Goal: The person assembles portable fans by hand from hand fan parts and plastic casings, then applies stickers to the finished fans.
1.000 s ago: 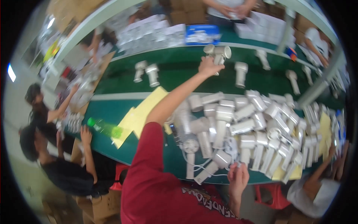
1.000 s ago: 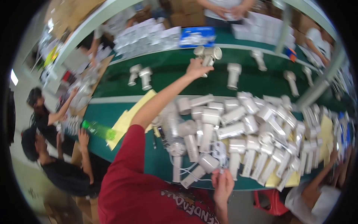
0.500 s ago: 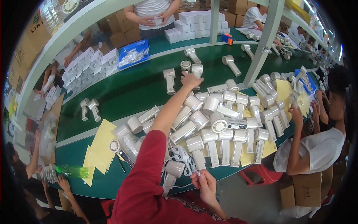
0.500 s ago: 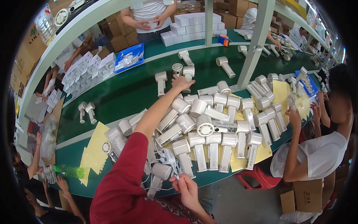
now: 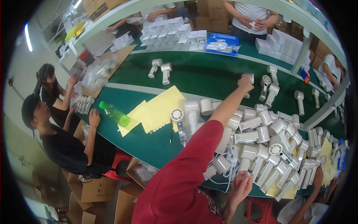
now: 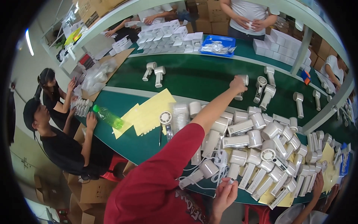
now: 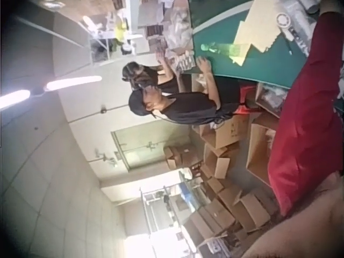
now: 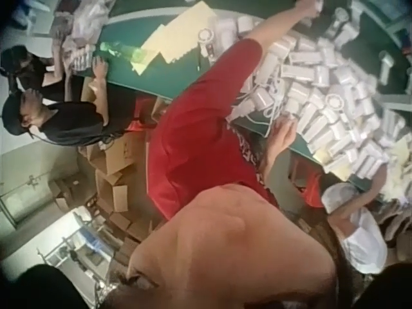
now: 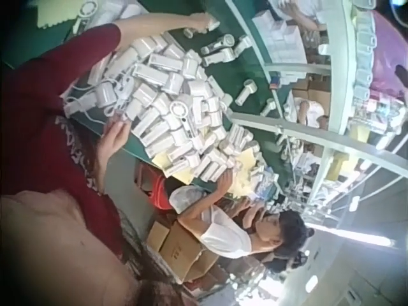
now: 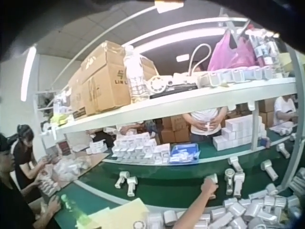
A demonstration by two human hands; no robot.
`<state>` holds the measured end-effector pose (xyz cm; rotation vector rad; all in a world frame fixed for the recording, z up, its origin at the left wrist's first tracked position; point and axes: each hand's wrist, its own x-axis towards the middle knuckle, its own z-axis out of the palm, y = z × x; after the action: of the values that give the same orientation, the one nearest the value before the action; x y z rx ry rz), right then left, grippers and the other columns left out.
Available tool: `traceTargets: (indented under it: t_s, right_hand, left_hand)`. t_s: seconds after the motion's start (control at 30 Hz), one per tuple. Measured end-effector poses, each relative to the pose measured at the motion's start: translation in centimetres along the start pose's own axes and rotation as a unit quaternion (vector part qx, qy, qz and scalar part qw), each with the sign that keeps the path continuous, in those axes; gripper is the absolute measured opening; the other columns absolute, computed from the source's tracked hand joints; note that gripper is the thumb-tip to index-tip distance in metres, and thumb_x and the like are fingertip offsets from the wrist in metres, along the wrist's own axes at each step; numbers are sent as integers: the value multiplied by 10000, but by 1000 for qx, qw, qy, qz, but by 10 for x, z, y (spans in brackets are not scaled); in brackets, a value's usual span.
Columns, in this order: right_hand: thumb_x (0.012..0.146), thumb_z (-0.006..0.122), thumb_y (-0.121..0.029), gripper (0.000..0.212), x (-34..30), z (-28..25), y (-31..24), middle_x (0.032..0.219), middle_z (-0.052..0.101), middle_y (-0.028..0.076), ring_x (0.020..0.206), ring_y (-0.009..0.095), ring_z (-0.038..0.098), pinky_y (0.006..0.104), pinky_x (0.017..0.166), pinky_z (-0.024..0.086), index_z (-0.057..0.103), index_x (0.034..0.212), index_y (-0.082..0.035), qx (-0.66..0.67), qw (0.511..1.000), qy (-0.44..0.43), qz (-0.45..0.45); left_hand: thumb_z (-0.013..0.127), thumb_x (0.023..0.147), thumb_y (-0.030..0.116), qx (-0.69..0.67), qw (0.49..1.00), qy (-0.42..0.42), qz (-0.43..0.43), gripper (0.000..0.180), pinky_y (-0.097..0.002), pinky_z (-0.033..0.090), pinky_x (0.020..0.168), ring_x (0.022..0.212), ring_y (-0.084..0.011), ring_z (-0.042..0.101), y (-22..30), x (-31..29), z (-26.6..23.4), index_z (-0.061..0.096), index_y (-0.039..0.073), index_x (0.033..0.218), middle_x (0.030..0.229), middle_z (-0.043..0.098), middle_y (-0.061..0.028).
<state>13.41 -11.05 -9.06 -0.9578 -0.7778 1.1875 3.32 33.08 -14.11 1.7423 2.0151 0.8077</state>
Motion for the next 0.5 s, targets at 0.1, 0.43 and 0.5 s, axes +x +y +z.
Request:
traceTargets:
  t_s: [0.1, 0.43, 0.5]
  right_hand:
    - [921, 392, -226, 245, 1, 1, 0, 540, 306, -42, 451, 22, 253, 168, 401, 183, 473, 826, -16, -34, 999, -35, -6]
    - [914, 389, -182, 243, 18, 48, -4, 608, 378, -21, 513, 38, 316, 175, 467, 234, 447, 727, -37, -136, 976, -73, -156]
    - [876, 410, -118, 198, 22, 64, -5, 689, 422, 31, 589, 98, 371, 212, 524, 287, 450, 714, -12, -176, 964, -73, -183]
  left_hand:
    - [730, 580, 343, -123, 990, -59, -25, 618, -343, 518, 693, 814, -274, 620, -13, 1, -34, 501, -58, 990, 912, 594, -179]
    - [461, 827, 410, -758, 574, -300, -74, 375, -284, 486, 503, 601, -172, 571, 18, -212, -186, 525, 73, 978, 783, 587, -101]
    - [453, 835, 415, -783, 554, -270, -86, 387, -264, 452, 469, 576, -147, 544, 15, -245, -196, 504, 70, 1005, 819, 584, -92]
